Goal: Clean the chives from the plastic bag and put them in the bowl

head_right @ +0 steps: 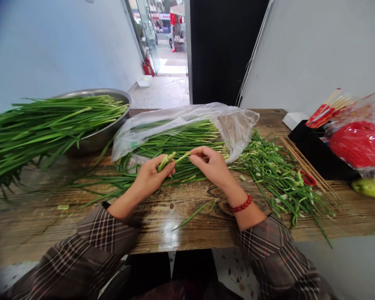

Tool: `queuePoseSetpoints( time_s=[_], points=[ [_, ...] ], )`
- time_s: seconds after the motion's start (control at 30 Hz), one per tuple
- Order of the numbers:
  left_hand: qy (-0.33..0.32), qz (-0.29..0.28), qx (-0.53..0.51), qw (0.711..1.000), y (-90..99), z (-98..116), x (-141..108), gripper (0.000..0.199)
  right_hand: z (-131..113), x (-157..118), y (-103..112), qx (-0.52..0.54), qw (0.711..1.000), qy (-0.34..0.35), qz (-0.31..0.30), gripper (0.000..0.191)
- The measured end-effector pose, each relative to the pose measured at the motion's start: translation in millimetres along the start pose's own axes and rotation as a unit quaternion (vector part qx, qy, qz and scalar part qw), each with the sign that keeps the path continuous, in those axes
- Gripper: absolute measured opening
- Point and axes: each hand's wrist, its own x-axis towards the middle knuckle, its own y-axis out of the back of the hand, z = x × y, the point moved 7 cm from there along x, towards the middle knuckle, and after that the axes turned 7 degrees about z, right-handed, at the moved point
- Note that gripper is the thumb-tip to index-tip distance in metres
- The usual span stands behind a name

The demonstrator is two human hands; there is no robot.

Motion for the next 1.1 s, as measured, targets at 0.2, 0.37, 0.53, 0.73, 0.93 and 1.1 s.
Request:
queuePoseSetpoints(
  time_s=[0.2, 0.37, 0.53, 0.73, 0.93, 1.1],
  points=[
    [-0.01, -0.022, 0.003, 1.0, -6.0, 3.4, -2.5, 0.025, -6.3, -12.6, -33.9, 0.027, 0.999, 0.016, -0.037, 0.041],
    [-0.016, -0.041, 0.005, 0.999, -11.9, 2.0, -4.0, 0.019, -8.8, -14.4, -31.8, 0.002, 0.999, 0.039, -0.022, 0.039],
    [-0.039, -0.026, 0.077, 0.996, -12.2, 0.0, -4.4, 0.02, -25.2, -18.1, -27.1, -0.145, 0.975, 0.166, -0.011, 0.039],
    [-0.03, -0.006, 0.096, 0.995, -4.1, -0.2, -1.2, 0.024, -37.2, -5.4, 18.3, -0.222, 0.947, 0.219, 0.071, 0.015],
    [-0.039, -0.005, 0.089, 0.995, -4.6, -1.0, -1.4, 0.024, -41.8, -2.1, 21.2, -0.187, 0.958, 0.218, 0.005, 0.014],
    [-0.044, -0.027, 0.08, 0.995, -8.1, 0.5, -3.4, 0.022, -41.2, -9.1, 1.0, -0.168, 0.958, 0.233, -0.011, 0.008]
  ],
)
